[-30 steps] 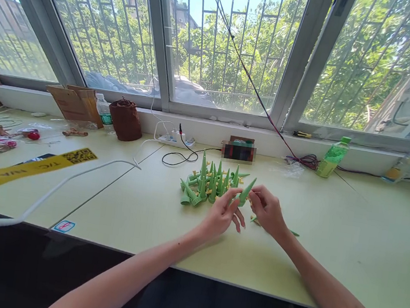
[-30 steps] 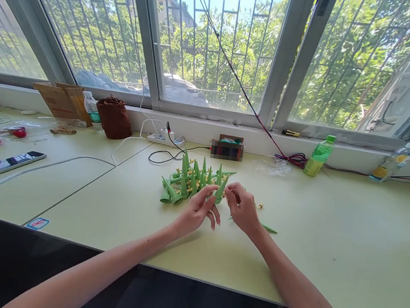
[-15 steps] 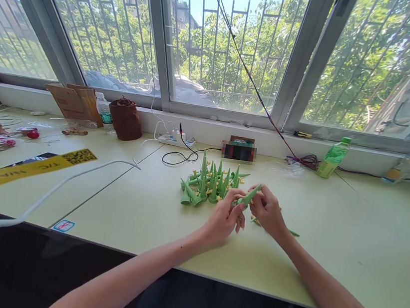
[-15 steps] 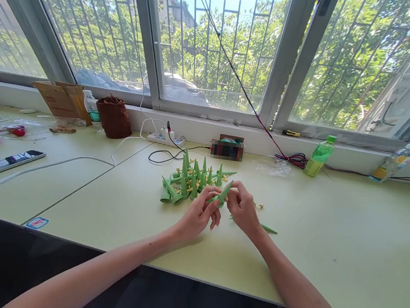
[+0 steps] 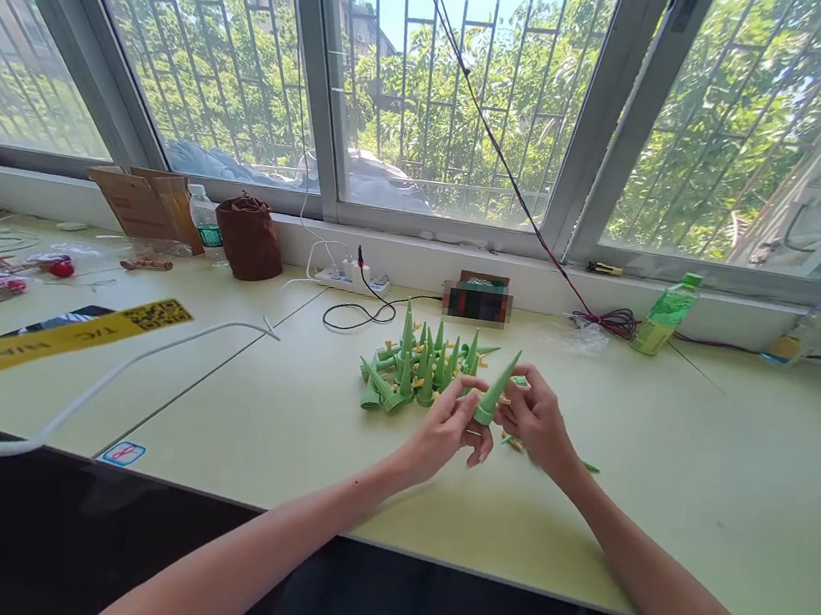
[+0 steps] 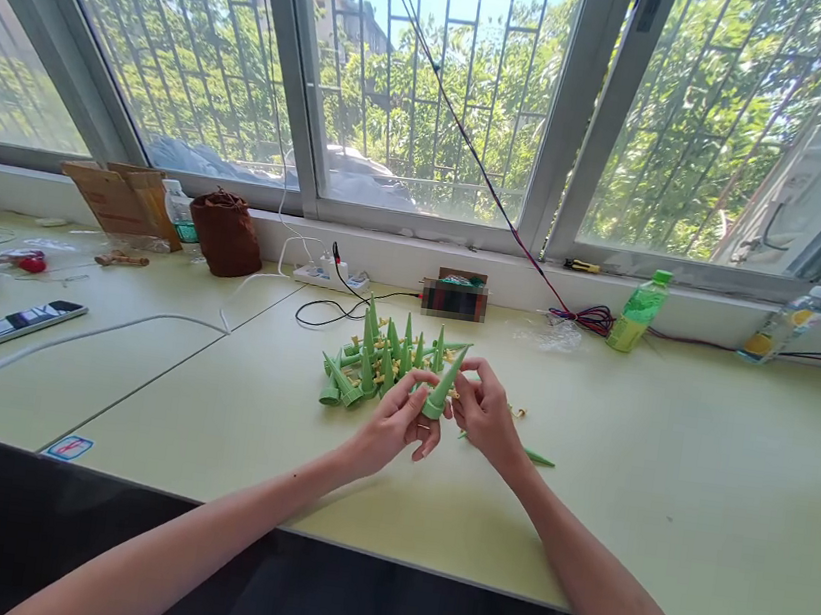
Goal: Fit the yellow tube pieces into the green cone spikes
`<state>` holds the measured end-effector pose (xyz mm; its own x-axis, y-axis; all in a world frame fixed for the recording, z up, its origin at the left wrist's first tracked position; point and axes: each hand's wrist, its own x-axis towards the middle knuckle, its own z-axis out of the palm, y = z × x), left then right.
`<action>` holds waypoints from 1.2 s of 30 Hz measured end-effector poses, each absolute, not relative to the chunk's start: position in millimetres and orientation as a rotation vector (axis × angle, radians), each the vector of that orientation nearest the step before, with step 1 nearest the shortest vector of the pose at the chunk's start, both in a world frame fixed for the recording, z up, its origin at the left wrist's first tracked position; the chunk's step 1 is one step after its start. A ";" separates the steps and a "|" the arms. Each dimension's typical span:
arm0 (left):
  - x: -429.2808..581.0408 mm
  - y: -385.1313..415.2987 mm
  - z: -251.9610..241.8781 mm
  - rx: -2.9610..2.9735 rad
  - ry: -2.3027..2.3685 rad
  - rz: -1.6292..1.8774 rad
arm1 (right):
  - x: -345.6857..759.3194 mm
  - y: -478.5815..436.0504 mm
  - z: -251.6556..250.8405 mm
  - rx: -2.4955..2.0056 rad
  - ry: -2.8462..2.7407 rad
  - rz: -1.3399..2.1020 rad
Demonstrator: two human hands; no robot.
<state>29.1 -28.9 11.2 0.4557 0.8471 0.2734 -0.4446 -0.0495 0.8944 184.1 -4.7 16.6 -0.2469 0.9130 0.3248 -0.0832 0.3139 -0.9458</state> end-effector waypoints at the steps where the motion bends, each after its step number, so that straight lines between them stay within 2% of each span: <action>1: 28.9 -29.1 12.2 1.179 0.411 1.101 | 183.9 -5.0 17.3 -0.795 -1.487 1.166; 26: 20.8 -25.7 19.7 0.781 0.317 0.937 | 181.8 -7.7 17.1 -0.743 -1.435 1.198; 36: 21.1 -25.0 17.8 0.794 0.307 0.943 | 182.7 -6.9 12.9 -0.744 -1.507 1.133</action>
